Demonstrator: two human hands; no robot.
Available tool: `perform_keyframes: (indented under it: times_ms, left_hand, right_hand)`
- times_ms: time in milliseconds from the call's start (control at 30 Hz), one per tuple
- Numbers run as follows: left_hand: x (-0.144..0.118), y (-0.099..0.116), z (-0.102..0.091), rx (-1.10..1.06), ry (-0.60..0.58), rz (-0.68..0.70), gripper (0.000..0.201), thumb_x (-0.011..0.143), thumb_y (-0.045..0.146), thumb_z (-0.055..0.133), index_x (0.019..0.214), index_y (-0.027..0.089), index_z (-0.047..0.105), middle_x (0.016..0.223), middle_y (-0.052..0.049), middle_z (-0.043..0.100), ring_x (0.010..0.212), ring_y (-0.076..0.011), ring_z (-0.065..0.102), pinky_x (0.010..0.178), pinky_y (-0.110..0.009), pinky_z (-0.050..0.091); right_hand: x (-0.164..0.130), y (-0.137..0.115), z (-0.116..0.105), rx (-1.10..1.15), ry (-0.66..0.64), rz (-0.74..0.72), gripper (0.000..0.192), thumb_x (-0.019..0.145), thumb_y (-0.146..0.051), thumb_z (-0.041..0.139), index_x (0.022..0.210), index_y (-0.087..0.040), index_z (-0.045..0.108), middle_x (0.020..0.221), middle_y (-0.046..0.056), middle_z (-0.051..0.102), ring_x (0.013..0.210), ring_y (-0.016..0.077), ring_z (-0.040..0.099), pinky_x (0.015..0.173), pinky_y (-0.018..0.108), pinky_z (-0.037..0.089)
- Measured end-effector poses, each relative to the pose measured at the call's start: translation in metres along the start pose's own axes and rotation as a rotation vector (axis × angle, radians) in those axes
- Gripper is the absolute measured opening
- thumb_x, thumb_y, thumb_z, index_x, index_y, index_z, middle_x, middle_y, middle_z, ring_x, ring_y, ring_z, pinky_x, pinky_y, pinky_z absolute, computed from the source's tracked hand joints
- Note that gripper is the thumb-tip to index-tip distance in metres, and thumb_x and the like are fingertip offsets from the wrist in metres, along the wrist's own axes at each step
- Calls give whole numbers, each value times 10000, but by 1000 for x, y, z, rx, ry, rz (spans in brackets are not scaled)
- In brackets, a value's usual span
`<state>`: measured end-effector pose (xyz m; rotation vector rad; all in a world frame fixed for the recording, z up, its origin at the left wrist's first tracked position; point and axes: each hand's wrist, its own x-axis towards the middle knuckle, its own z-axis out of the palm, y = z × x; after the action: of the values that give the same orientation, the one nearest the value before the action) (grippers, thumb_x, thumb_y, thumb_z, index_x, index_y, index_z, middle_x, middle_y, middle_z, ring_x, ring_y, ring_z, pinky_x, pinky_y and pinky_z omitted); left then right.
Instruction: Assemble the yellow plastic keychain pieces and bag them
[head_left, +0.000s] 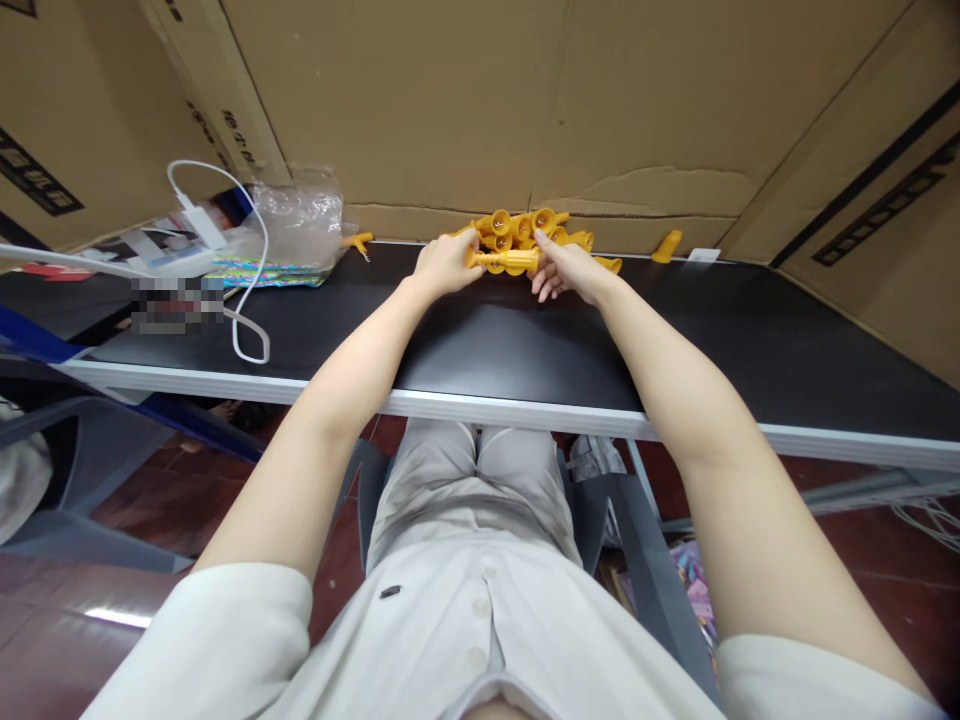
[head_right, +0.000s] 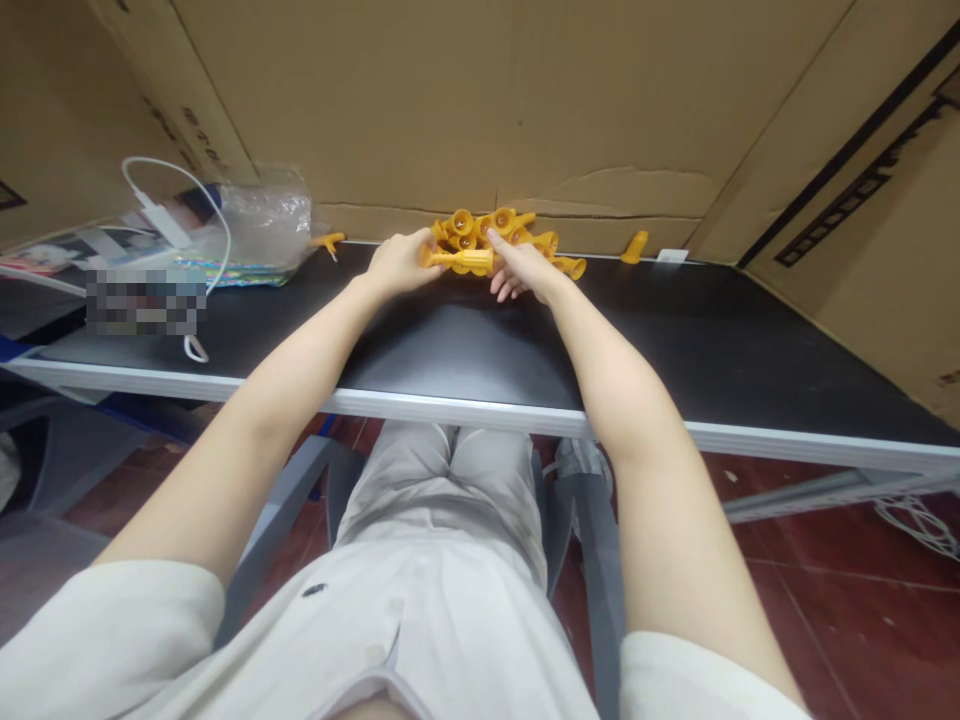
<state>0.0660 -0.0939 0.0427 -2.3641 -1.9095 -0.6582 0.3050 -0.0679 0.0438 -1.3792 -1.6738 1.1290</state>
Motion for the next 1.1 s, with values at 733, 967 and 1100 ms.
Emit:
perform_keyframes:
  times_ms: [733,967,1100]
  left_hand:
    - [2,-3,-1,14,-30,-15,479,973,454,708,1414,268,707,1344,-142,794,1300,-389,717,1085,-449,557]
    - [5,-3,1,5,-36,-11,496,957,405,725,1436,278,709,1340,-124,804,1301,-381,725,1081,-447,564]
    - [7,-5,5,-7,-26,-8,475,954,392,733,1414,277,715,1340,-130,800,1292,-386,727,1075,-453,566]
  right_hand:
    - [-6,-4,-6,40,-5,-49,332,925,-225,975,1032,-190,663,892,30,757,660,148,764,569,213,584]
    - [-4,-3,-5,77,11,-50,241,973,-104,887,927,-189,666,844,40,743,646,150,741,574,222,563]
    - [-4,-3,-3,142,30,-42,234,1015,-61,803,895,-192,651,806,32,719,628,146,727,586,229,574]
